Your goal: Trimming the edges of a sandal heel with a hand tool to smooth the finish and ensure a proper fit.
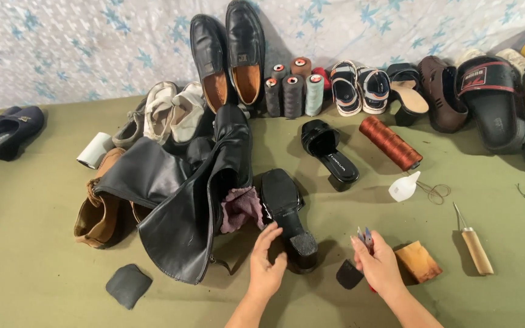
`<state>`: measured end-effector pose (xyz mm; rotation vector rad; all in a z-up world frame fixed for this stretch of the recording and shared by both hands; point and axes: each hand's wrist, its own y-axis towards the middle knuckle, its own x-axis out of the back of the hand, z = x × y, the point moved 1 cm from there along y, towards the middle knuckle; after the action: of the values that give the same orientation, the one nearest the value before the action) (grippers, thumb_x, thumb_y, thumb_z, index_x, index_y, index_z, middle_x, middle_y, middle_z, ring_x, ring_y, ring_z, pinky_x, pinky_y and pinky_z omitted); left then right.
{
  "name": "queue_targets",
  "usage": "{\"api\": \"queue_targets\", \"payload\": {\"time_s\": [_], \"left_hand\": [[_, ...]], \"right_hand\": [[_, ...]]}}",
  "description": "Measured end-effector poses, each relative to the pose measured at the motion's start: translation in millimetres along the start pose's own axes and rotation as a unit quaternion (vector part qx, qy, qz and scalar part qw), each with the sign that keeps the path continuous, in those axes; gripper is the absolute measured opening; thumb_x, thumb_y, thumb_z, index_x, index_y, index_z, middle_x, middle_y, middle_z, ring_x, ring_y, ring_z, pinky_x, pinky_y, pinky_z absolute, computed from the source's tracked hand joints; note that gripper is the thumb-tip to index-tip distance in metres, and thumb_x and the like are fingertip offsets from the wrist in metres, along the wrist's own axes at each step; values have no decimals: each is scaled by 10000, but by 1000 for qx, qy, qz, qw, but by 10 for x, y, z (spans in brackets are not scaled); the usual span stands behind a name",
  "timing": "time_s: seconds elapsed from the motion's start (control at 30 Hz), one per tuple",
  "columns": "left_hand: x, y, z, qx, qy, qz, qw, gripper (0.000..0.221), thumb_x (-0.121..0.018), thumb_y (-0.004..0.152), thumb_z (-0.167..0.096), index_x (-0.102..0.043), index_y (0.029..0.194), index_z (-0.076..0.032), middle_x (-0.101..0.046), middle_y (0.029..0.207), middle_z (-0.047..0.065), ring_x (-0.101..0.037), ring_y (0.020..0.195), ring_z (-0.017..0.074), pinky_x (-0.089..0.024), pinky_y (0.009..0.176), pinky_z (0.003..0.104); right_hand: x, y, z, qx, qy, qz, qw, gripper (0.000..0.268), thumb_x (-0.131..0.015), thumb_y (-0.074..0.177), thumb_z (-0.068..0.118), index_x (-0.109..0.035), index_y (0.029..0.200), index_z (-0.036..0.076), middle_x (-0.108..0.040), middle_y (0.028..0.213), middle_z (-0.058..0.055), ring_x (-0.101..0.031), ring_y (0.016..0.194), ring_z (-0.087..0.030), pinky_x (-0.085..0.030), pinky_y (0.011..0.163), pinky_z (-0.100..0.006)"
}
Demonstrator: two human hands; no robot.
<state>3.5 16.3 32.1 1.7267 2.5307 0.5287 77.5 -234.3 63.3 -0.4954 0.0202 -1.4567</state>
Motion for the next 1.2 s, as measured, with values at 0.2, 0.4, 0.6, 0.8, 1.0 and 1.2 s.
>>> {"api": "queue_targets", "payload": {"time_s": [0.2,0.4,0.6,0.8,1.0,1.2], "left_hand": [[109,189,-133,171,63,-54,982,563,-715,832,-392,-637,1321,-124,-511,1530,110,-481,1434,244,-385,1154,437],[22,500,-434,436,-314,-122,835,759,-561,906,-422,-374,1571,-108,-449,1618,152,-498,1462,293,-436,1138,362],[-53,622,-513,482,-312,-157,804,578,-545,965,-396,-568,1435,-58,-672,1389,126,-618,1085,184,-467,917,290],[-133,611,-261,435,-388,-85,808,308,-619,974,-482,-622,1000,-175,-642,789,-16,-531,663,120,-386,669,269],[-374,735,12,351,-441,-41,825,146,-675,910,-103,-553,883,-178,-571,770,-30,-570,686,122,-455,675,247],[-399,746,-253,350,-463,-30,814,350,-692,872,-304,-754,1013,10,-768,997,165,-720,950,306,-559,912,401]], "right_hand": [[-8,-116,216,-60,70,52,994,255,-441,1091,139,-618,1199,-9,-617,886,-168,-683,780,-295,-578,781,-370],[-343,-396,730,-49,-211,75,973,553,-827,717,504,-630,1152,225,-672,936,41,-599,827,-114,-468,783,-272],[-564,-273,706,26,-258,78,963,677,-819,676,571,-632,1225,223,-769,1017,77,-677,876,-149,-507,815,-290],[-355,55,199,53,-80,52,994,239,-844,779,265,-741,938,120,-610,723,18,-492,668,-138,-443,702,-243],[-301,186,-27,145,-61,44,987,217,-852,775,206,-675,860,114,-590,693,41,-462,634,-129,-443,651,-246],[-239,260,-57,240,-56,72,966,193,-864,774,166,-701,864,114,-520,557,32,-414,520,-111,-437,583,-251]]}}
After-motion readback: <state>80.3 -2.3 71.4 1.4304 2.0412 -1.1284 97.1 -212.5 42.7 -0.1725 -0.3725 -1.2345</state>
